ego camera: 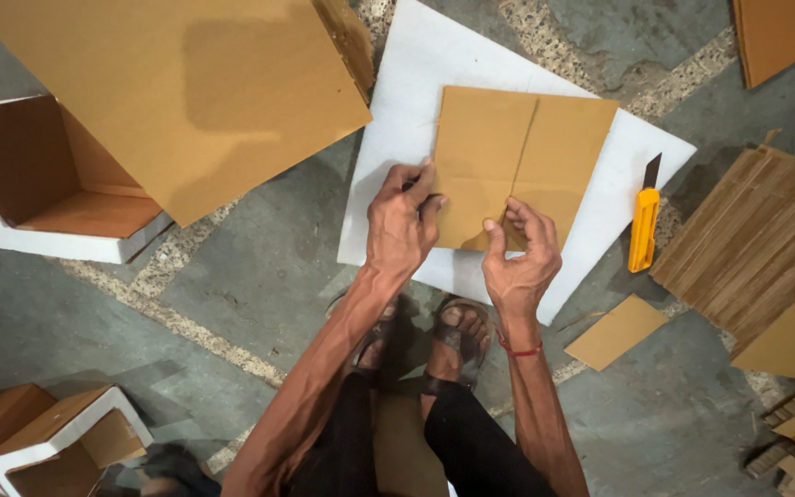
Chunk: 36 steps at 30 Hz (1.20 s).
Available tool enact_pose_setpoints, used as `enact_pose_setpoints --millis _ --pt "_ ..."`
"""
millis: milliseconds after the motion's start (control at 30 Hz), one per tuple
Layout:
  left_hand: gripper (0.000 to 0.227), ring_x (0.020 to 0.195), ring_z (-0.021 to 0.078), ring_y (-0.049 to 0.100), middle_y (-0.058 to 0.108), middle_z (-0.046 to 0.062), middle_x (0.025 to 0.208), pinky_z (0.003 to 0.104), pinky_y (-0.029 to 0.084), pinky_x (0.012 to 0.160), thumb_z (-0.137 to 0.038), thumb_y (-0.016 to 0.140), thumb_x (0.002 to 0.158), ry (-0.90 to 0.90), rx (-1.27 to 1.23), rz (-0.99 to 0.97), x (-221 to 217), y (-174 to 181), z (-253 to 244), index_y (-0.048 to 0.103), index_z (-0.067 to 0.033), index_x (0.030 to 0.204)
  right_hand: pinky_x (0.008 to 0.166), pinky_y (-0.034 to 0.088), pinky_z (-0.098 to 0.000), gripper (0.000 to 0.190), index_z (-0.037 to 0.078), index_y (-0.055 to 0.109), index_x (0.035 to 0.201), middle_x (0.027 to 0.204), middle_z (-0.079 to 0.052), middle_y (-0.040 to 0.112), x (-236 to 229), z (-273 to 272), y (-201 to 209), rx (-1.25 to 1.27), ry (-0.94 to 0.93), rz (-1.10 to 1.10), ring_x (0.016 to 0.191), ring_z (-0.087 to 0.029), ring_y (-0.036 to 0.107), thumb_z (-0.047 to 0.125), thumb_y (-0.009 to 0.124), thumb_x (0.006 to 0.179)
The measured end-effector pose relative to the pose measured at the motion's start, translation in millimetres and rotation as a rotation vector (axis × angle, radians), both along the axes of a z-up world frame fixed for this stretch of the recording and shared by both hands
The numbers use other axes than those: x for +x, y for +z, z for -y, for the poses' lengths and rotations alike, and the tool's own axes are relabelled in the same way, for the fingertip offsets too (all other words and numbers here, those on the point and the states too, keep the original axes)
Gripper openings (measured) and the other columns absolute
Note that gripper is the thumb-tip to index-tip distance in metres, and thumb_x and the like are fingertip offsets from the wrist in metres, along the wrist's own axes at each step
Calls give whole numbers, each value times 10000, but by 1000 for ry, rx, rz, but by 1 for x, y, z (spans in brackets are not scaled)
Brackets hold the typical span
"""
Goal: The person cuts rectangular pieces of cardboard in half using a yellow utility knife on a white cutting board. They fold the cardboard to align the cut, slice through the material, and then stack the resulting pieces.
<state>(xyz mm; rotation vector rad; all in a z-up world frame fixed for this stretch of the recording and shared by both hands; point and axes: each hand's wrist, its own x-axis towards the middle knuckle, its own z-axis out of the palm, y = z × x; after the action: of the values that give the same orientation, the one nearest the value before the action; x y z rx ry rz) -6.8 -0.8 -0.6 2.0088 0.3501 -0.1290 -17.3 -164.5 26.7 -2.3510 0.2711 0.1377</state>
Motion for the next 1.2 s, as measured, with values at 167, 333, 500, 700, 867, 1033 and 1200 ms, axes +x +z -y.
enact_pose_setpoints --millis 167,333,500,700,867,1033,1200 --pt "416 928 329 713 663 201 1094 367 604 771 44 702 857 5 -6 19 -2 0 0 670 22 1272 896 592 -347 342 1 703 1198 1100 -135 695 0 0 0 4 -18 -37 994 -226 718 -11 772 863" --pt "413 950 338 707 656 201 1113 378 599 789 42 701 854 -10 24 21 -4 0 1 664 21 1265 898 587 -355 350 -1 700 1214 1102 -138 695 -1 2 0 0 7 -16 999 -239 709 -3 778 873" --pt "426 946 349 694 635 217 1116 396 591 793 50 679 870 -22 6 32 -4 4 0 653 31 1296 891 587 -362 333 -2 701 1198 1094 -141 690 1 0 1 -8 0 -20 991 -244 712 0 771 872" --pt "391 947 357 686 635 201 1095 409 576 805 17 699 871 -26 51 -9 -4 -1 3 667 27 1260 887 587 -366 334 -14 692 1193 1097 -148 691 -1 1 -1 -4 17 10 991 -255 711 -4 774 870" --pt "397 946 353 689 634 201 1097 403 579 809 23 685 864 -13 36 -15 -2 4 3 669 33 1260 888 590 -363 342 -14 690 1189 1088 -153 688 0 -1 0 -5 17 14 993 -253 713 -10 772 857" --pt "398 947 353 696 640 201 1094 400 584 807 33 684 854 -5 34 -15 -3 5 3 672 33 1252 881 584 -371 332 -17 690 1180 1094 -157 693 0 0 1 -17 37 18 983 -260 706 -9 776 859" --pt "384 941 349 697 641 202 1090 394 588 792 45 683 850 2 38 -15 -1 4 2 684 35 1234 874 584 -377 326 -18 698 1173 1078 -158 691 2 0 3 -19 41 8 974 -267 702 -3 780 858"
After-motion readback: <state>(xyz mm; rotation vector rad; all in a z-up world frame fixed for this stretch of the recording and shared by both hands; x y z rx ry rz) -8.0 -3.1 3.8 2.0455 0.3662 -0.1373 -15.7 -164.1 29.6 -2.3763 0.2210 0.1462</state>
